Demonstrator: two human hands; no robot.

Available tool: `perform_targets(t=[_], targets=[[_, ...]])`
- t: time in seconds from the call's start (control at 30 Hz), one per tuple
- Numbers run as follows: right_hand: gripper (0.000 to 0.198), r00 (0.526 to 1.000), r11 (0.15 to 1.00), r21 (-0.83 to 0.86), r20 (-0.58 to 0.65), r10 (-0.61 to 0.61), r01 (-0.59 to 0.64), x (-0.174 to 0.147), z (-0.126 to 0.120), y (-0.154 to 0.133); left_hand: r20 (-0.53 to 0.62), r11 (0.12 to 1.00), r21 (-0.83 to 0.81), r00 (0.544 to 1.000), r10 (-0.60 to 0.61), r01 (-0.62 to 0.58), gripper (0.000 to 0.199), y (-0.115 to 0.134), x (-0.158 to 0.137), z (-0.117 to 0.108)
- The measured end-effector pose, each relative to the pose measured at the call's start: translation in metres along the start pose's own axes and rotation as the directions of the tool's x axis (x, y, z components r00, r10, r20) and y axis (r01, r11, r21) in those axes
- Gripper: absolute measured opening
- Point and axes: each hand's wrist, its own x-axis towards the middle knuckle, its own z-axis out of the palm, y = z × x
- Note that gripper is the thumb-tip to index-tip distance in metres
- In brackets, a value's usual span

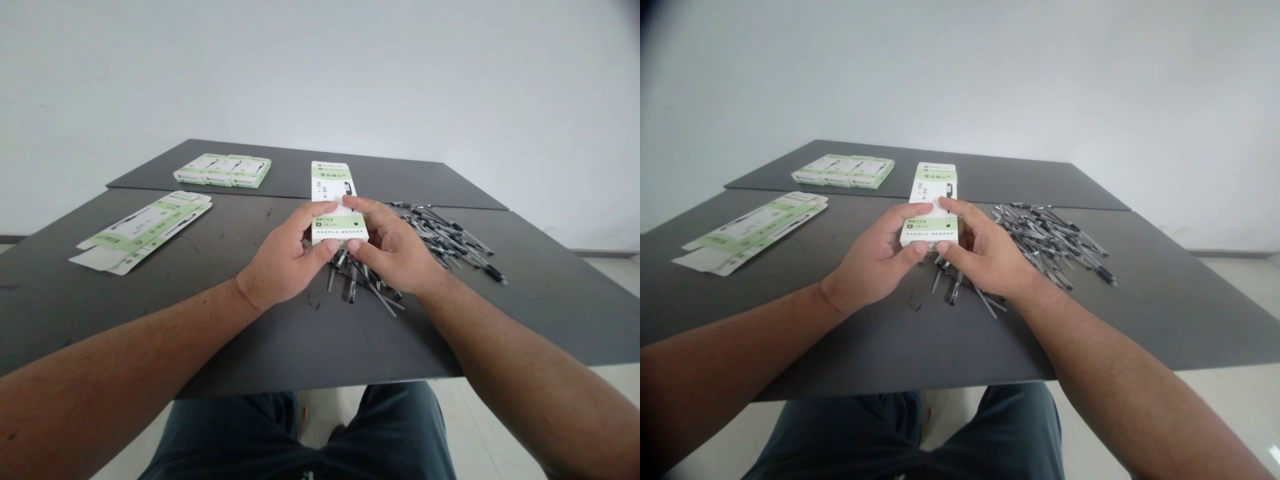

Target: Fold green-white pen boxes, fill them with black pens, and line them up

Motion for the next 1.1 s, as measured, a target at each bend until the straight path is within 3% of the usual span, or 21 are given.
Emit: perform_targets(t=[0.23,0.37,0.57,0.67,0.87,1.0,1.1], targets=[[0.077,0.999,0.997,-0.061,-0.017,0.043,-0.044,0.000,-0.007,-0.008,0.052,0.999,-0.044,0.999,0.009,-0.007,0.061,-0.006,0.000,-0.003],[0.078,0.999,0.999,0.008,0.016,0.042,-0.042,0.000,-0.009,-0.010,0.052,0.999,-0.024,0.998,0.034,-0.032,0.064,-0.007,0.001,-0.005],[0.056,0.990,0.979,0.157,-0.025,0.137,-0.132,0.004,-0.006,-0.005,0.067,0.983,0.080,0.985,0.158,-0.163,0.052,0.000,0.003,-0.007],[0.050,0.985,0.970,0.184,-0.040,0.170,-0.160,0.007,-0.007,0.001,0.083,0.985,0.103,0.988,0.127,-0.135,0.046,-0.002,0.001,-0.006],[0.048,0.965,0.975,0.151,-0.180,0.191,-0.165,0.008,-0.020,0.011,0.013,0.997,0.076,1.000,0.006,-0.007,0.056,0.000,0.000,-0.010],[0.065,0.934,0.975,0.073,-0.280,0.223,-0.211,0.014,-0.035,0.014,0.051,0.992,0.126,0.999,0.000,-0.007,0.047,0.004,0.000,-0.012],[0.089,0.866,0.934,0.044,-0.360,0.346,-0.355,0.039,-0.042,0.007,0.033,0.992,0.122,0.999,-0.022,0.018,0.040,0.004,0.001,-0.014]])
